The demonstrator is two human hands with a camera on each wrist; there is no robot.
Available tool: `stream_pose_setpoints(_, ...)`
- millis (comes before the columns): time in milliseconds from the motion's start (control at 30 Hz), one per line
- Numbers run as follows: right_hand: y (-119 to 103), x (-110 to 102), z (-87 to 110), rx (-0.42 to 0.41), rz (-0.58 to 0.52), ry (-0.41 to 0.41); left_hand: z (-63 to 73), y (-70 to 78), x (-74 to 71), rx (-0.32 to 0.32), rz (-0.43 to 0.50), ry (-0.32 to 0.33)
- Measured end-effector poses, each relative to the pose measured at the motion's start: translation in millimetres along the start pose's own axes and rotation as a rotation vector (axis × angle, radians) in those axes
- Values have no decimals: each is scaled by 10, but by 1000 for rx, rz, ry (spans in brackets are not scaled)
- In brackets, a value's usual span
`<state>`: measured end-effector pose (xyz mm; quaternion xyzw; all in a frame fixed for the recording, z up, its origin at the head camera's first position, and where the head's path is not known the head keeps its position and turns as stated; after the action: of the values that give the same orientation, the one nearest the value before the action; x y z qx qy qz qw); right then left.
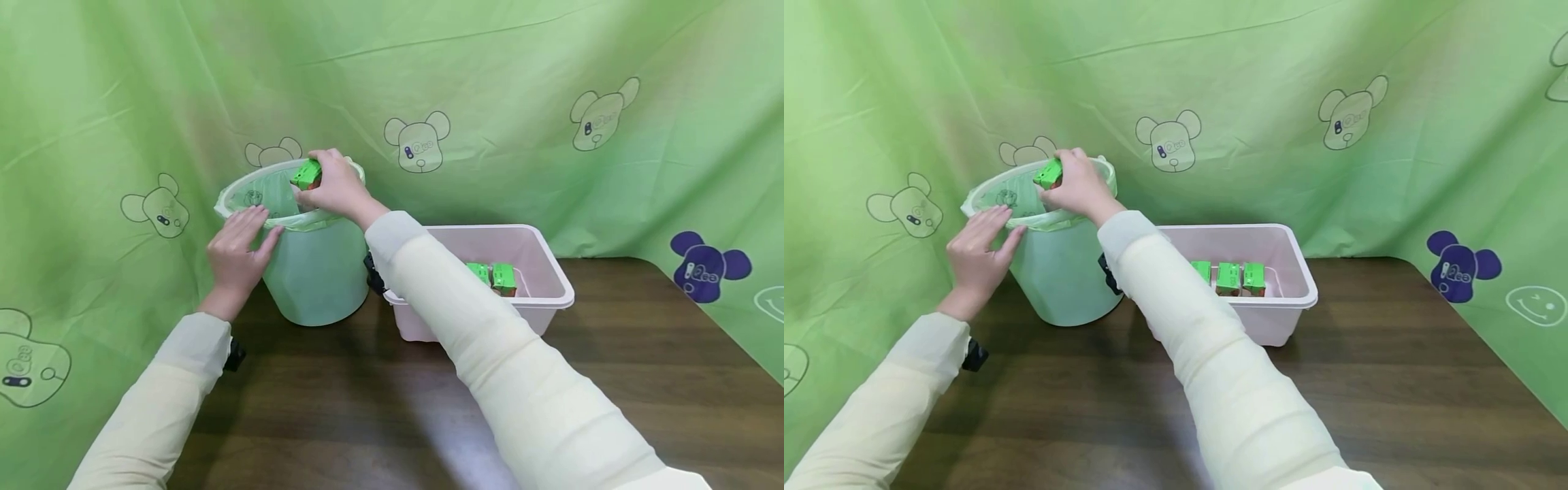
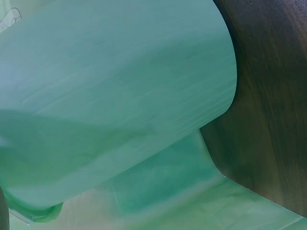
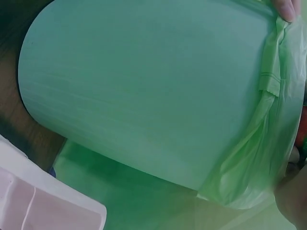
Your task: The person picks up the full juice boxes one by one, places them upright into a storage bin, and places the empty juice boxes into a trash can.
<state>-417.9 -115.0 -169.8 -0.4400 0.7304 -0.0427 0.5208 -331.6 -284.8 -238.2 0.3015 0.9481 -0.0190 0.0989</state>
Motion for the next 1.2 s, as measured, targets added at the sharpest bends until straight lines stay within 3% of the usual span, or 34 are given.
stream_pose_setpoints(500,7,80,22,3,40,-71,-6,-3,-3,-3,4,-14)
stream_pose_setpoints(1200,68,49,40,60,69,-76,20,-60,-1,-1,3,-17)
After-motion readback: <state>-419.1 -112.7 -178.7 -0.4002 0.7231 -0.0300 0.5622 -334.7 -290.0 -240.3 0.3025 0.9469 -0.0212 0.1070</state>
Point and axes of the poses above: each hand's wrist, its own z-axis away from the middle knuckle, its own x-axis out of the palm, y = z × x, the point moved 5 cm from there along -z, towards the middle knuckle, and after that the axes turned 2 degrees about -x, right-handed, at the moved point
